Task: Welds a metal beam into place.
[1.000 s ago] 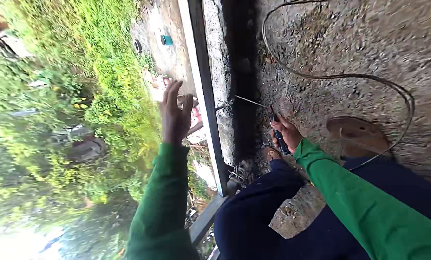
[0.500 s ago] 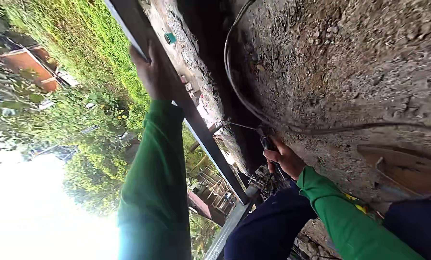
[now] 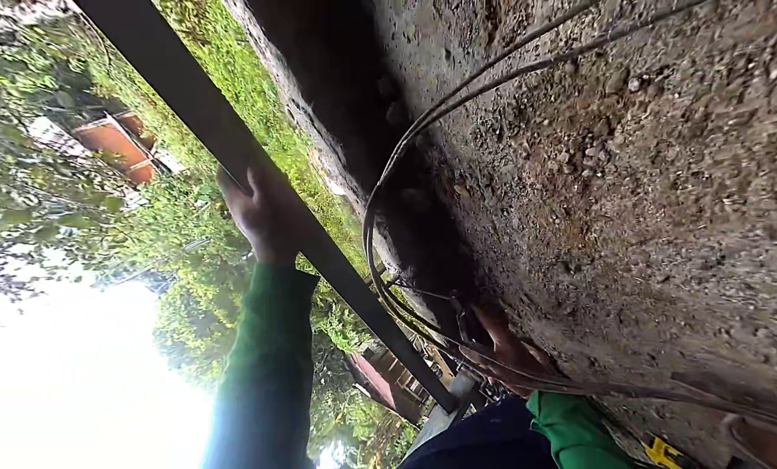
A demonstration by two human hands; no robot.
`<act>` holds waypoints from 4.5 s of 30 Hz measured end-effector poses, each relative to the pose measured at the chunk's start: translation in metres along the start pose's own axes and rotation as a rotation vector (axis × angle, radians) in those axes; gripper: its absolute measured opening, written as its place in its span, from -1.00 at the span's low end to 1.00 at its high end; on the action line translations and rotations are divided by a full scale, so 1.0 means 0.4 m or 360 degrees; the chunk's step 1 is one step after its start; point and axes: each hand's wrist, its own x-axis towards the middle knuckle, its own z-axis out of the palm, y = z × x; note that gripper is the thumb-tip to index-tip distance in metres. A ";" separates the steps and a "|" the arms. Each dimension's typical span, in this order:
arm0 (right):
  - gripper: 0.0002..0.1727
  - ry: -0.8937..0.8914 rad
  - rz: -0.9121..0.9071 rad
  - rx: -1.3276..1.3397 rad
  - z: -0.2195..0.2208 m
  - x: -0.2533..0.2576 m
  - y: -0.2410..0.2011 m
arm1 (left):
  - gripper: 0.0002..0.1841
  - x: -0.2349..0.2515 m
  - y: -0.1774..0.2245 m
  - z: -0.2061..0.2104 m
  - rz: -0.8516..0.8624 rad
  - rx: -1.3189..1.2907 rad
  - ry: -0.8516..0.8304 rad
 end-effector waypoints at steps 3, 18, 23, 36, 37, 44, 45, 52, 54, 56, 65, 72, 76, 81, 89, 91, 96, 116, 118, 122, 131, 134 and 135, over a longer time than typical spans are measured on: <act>0.08 -0.0079 0.0041 -0.0046 0.000 0.004 0.012 | -0.21 -0.003 -0.002 0.001 0.0017 -0.0052 -0.0021; 0.10 -0.0153 0.0009 0.0156 0.029 0.009 0.033 | -0.33 -0.015 0.014 0.008 0.0036 -0.0123 -0.0003; 0.10 -0.0097 -0.0054 0.0032 0.046 0.005 0.032 | -0.33 -0.009 0.004 0.003 0.0035 -0.0130 -0.0019; 0.03 -0.0113 -0.0106 0.0024 0.051 0.013 0.040 | -0.31 0.000 -0.010 -0.001 0.0096 -0.0134 -0.0035; 0.04 -0.0109 -0.0135 0.0032 0.052 0.015 0.040 | -0.31 -0.003 -0.007 -0.001 0.0091 -0.0110 -0.0033; 0.02 -0.0143 -0.0123 -0.0021 0.050 0.020 0.038 | -0.32 -0.006 -0.001 0.003 0.0070 -0.0126 -0.0014; 0.02 -0.0145 -0.0118 -0.0022 0.050 0.021 0.039 | -0.32 -0.004 -0.002 0.001 0.0071 -0.0122 -0.0015; 0.00 -0.0188 -0.0040 -0.0010 0.055 0.023 0.037 | -0.33 0.000 -0.010 0.001 0.0099 -0.0126 -0.0010; 0.04 -0.0222 0.0054 -0.0003 0.053 0.027 0.036 | -0.32 0.000 -0.009 0.002 0.0103 -0.0099 0.0007; 0.04 -0.0211 0.0079 0.0014 0.053 0.028 0.037 | -0.31 0.004 -0.012 0.004 0.0126 -0.0124 0.0006; 0.05 -0.0136 -0.0068 0.0096 0.062 0.023 0.050 | -0.32 0.007 -0.016 0.002 0.0073 -0.0199 -0.0026; 0.03 -0.0043 -0.0095 0.0152 0.066 0.018 0.059 | -0.33 -0.002 -0.003 0.003 0.0073 -0.0156 -0.0033; 0.03 -0.0097 -0.0035 0.0080 0.069 0.010 0.041 | -0.32 0.001 -0.008 0.002 0.0088 -0.0208 -0.0037; 0.05 -0.0132 -0.0046 0.0088 0.070 0.011 0.042 | -0.35 -0.004 -0.001 0.003 0.0095 -0.0182 -0.0037; 0.07 -0.0129 -0.0041 -0.0030 0.072 0.012 0.036 | -0.32 0.004 -0.013 0.002 0.0098 -0.0121 -0.0006; 0.08 -0.0140 -0.0032 -0.0042 0.074 0.011 0.032 | -0.33 0.003 -0.012 0.002 0.0089 -0.0143 -0.0017; 0.09 -0.0142 -0.0008 -0.0051 0.073 0.015 0.043 | -0.32 0.001 -0.009 0.006 0.0074 -0.0181 0.0002; 0.06 -0.0089 -0.0029 -0.0004 0.082 0.006 0.054 | -0.33 -0.005 -0.001 0.005 0.0083 -0.0145 -0.0015; 0.06 -0.0112 -0.0007 0.0013 0.081 0.005 0.053 | -0.33 0.000 -0.009 0.004 0.0065 -0.0159 -0.0006; 0.04 -0.0120 -0.0033 0.0013 0.083 0.008 0.056 | -0.36 0.002 -0.014 0.003 0.0092 -0.0204 -0.0028; 0.05 -0.0006 -0.0063 0.0158 0.096 0.009 0.083 | -0.33 -0.012 0.008 0.007 0.0037 -0.0157 -0.0016; 0.00 -0.0034 -0.0017 0.0268 0.089 0.006 0.070 | -0.34 -0.011 0.008 0.009 0.0058 -0.0163 -0.0015; -0.02 -0.0069 0.0006 0.0261 0.084 0.006 0.068 | -0.35 -0.012 0.009 0.009 0.0059 -0.0174 -0.0016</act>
